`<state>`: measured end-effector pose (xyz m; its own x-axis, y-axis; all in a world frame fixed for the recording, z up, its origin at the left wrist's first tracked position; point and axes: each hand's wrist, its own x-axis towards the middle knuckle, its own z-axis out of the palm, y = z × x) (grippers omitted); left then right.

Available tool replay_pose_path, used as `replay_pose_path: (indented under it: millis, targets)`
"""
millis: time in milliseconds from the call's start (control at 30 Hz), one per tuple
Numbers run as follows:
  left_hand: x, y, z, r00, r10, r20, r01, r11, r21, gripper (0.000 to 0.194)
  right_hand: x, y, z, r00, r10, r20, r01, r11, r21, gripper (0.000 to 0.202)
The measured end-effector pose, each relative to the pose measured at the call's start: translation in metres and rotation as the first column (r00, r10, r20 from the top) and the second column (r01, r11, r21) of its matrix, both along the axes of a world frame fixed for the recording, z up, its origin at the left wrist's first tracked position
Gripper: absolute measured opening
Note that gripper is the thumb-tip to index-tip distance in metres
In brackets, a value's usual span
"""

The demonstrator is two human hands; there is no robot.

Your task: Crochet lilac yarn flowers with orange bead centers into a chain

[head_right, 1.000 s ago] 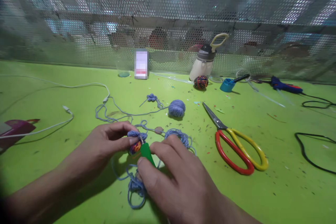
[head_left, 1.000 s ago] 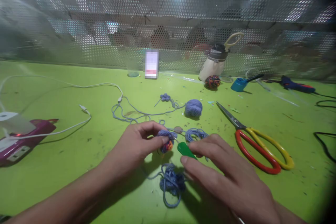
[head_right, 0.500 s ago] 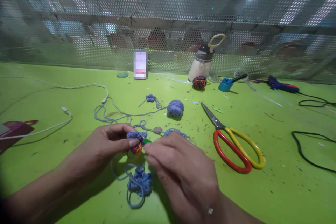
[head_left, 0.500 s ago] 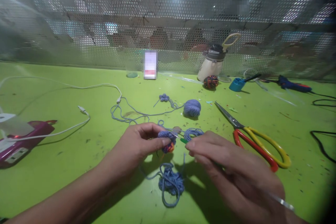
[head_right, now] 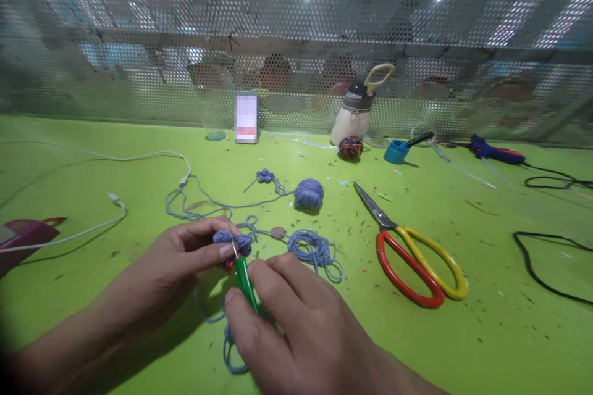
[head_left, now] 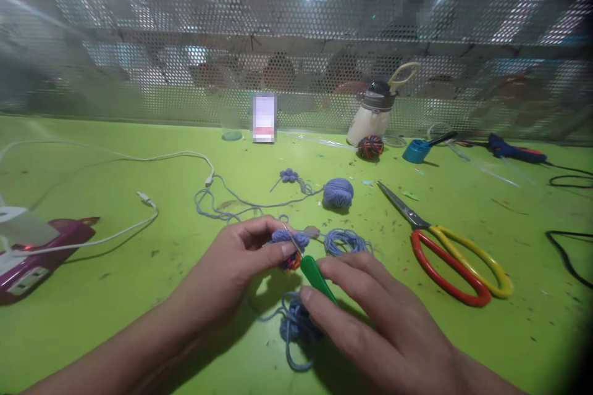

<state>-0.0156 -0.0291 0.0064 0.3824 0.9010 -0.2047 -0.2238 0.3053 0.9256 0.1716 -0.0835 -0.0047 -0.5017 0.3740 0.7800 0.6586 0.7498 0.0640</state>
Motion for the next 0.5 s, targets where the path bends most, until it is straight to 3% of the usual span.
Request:
replay_pose_path:
  millis: [200,500]
  targets:
    - [-0.0009,0.0012,0.0005,0.997,0.012,-0.079,-0.005,0.996,0.093,0.009,-0.0033,0.0006,-0.0038,0.999,0.041,-0.027,-0.04,0.999,0.036,0.019]
    - [0.0038,-0.0014,0.0059,0.987,0.114,-0.112,-0.1,0.987,0.124,0.017,-0.0081,0.0032,-0.0074,0.995,0.088,-0.048,-0.084,0.993,0.081,0.018]
